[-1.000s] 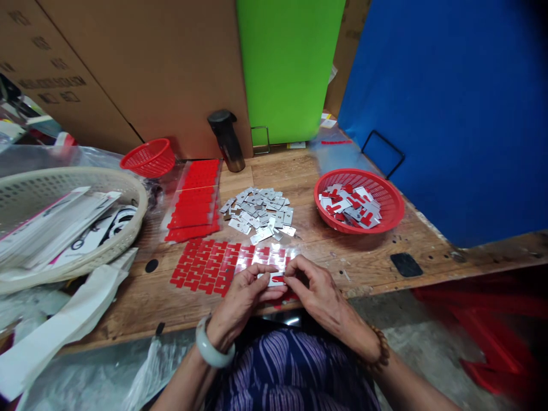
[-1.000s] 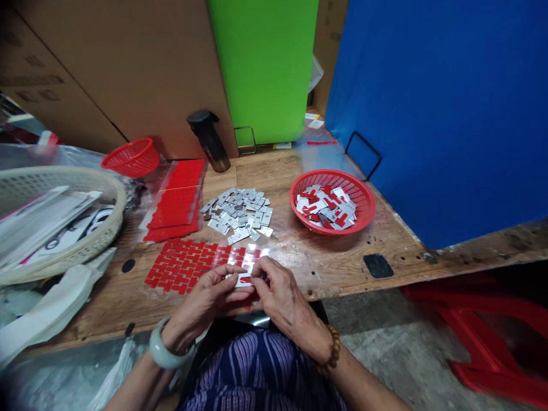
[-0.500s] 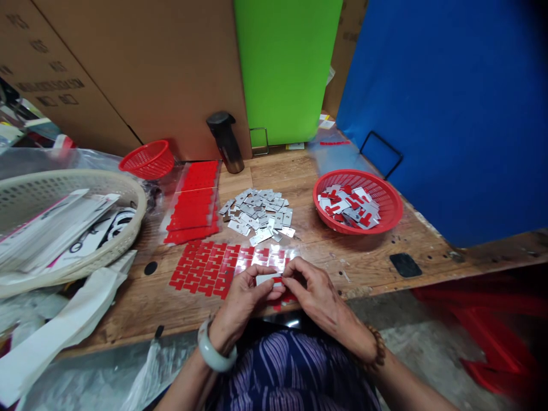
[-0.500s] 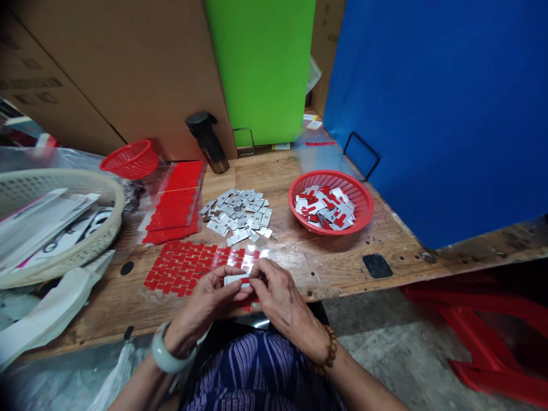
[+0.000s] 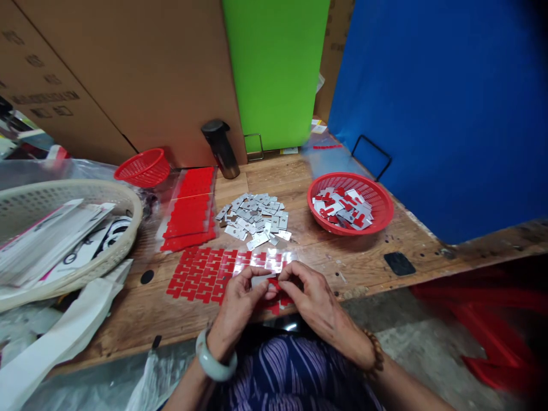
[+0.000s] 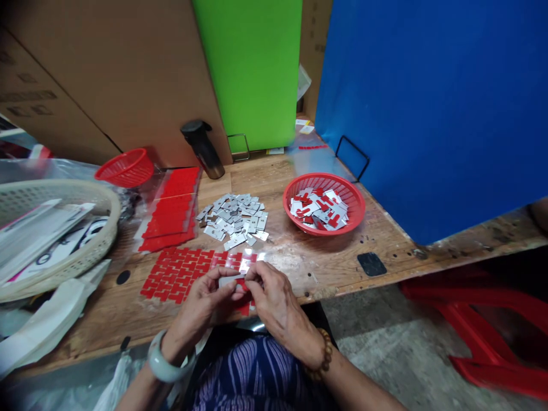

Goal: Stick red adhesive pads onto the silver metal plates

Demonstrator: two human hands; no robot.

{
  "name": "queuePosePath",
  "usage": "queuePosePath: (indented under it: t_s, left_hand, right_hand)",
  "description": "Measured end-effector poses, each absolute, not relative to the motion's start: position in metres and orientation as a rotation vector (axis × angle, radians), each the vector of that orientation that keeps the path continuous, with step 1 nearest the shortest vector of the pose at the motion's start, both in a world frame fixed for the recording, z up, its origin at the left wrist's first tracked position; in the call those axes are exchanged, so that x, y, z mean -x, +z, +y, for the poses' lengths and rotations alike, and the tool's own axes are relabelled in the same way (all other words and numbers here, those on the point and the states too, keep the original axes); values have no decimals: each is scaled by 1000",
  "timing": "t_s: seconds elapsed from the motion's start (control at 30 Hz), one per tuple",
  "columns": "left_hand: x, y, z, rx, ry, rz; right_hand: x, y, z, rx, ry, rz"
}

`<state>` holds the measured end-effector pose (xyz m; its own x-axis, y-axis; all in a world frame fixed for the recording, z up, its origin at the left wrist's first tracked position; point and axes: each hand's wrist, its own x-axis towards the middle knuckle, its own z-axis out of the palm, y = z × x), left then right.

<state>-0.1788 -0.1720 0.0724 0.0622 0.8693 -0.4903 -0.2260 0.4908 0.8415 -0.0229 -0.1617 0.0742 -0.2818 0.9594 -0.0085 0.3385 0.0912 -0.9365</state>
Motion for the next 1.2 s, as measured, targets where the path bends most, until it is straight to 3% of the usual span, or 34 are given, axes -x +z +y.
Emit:
queuePosePath:
  t_s: [1.2]
  left_hand:
    - [177, 71, -175, -510, 921, 1260]
  right_hand:
    - [27, 56, -168, 1289, 724, -2007]
